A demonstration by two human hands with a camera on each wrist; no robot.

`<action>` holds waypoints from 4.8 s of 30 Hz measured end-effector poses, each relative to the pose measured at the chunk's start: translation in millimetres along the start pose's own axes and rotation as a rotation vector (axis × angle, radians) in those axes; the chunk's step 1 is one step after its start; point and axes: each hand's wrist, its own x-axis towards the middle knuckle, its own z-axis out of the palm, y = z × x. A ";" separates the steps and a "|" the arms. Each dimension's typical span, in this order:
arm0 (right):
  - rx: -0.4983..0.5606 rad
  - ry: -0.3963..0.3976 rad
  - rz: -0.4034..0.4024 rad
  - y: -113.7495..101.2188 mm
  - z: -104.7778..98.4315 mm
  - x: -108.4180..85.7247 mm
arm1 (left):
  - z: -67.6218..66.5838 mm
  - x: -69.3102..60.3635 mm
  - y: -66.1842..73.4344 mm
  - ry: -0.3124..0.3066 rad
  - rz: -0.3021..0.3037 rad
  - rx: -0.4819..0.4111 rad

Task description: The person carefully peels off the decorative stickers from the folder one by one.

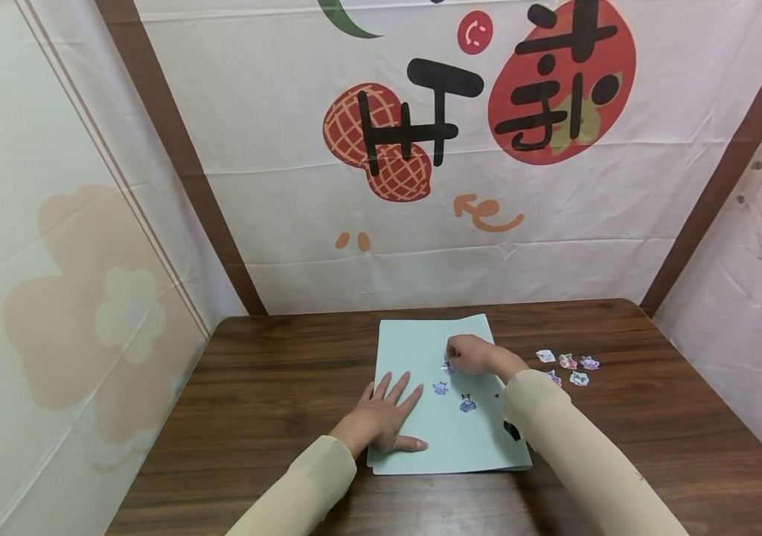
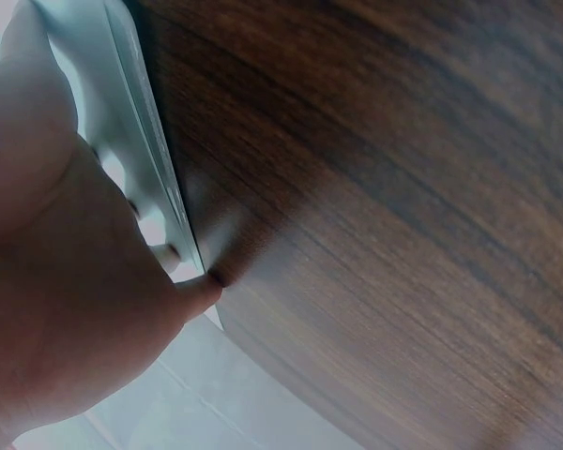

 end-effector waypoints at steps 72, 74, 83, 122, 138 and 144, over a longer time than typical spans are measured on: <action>0.174 0.029 -0.103 15.7 -8.5 -25.1 | -5.0 -0.2 1.2 -0.012 0.000 -0.014; 0.181 0.024 -0.104 15.7 -8.9 -25.7 | -4.5 0.2 1.3 -0.012 0.000 -0.011; 0.253 0.011 -0.102 19.6 -10.8 -28.0 | -2.3 0.8 1.2 -0.010 -0.001 -0.005; 0.207 0.119 -0.039 59.0 -41.6 -86.2 | 18.2 20.2 -11.7 -0.011 0.022 -0.040; 0.303 0.115 0.050 97.2 -34.8 -101.6 | 16.0 19.4 -9.5 -0.012 0.017 -0.036; 0.307 0.125 0.088 105.6 -30.8 -101.6 | 16.5 19.0 -10.2 -0.020 0.024 -0.040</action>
